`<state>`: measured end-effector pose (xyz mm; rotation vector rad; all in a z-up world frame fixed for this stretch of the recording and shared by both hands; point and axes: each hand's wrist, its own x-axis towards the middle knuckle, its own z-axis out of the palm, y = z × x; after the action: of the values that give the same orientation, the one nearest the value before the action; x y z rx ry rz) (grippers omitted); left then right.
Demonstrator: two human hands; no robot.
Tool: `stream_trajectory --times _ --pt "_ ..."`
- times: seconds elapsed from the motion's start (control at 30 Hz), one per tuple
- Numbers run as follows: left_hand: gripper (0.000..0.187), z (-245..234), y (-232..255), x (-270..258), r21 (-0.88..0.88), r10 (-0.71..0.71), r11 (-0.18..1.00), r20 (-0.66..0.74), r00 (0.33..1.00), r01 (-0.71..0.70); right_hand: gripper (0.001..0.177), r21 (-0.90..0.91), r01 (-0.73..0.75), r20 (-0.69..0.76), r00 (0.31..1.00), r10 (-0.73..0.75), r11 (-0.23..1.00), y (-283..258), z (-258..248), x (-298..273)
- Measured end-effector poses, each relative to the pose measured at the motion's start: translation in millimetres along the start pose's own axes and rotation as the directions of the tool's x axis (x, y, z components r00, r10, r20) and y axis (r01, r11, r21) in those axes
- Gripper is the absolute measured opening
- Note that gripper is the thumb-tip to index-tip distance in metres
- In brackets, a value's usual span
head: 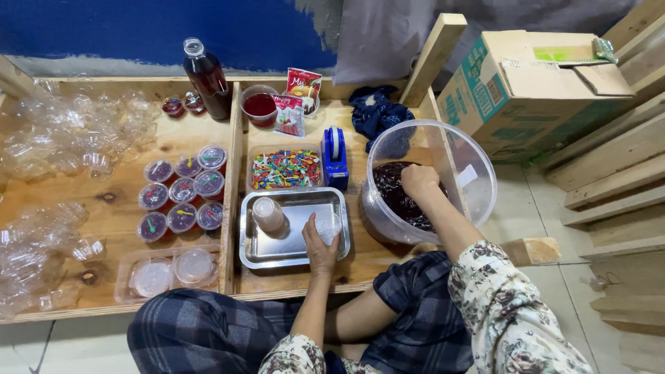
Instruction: The person fills small plastic cups with a dark red jelly-like substance from a large bucket using an orange ladle, then adds small colorful toppings to the cups and secures them with lids.
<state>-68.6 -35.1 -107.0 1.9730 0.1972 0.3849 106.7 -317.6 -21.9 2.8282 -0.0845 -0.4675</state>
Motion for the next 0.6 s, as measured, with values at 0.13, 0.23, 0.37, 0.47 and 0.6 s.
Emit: stream_trajectory --times 0.13,0.23,0.37,0.47,0.6 --pt "0.095 0 1 -1 -0.001 -0.004 1.000 0.007 1.000 0.004 0.021 -0.066 -0.052 0.036 0.998 0.055 0.996 -12 -8 -35" --pt "0.095 -1 1 0 -0.001 -0.015 1.000 0.020 1.000 0.015 0.029 0.085 -0.235 0.159 0.963 0.220 0.968 -34 -60 -93" --pt "0.096 -4 6 -1 0.012 0.010 1.000 -0.001 1.000 -0.010 0.021 0.130 0.127 0.251 0.955 -0.157 0.983 -43 -85 -123" --pt "0.097 -2 1 -2 0.030 0.017 0.999 -0.009 1.000 -0.017 0.021 0.230 0.185 0.188 0.955 -0.230 0.956 -47 -88 -111" --pt "0.097 0 -3 0 0.033 0.030 0.999 -0.019 0.999 -0.030 0.023 0.228 0.196 0.041 0.977 -0.211 0.954 -38 -80 -73"
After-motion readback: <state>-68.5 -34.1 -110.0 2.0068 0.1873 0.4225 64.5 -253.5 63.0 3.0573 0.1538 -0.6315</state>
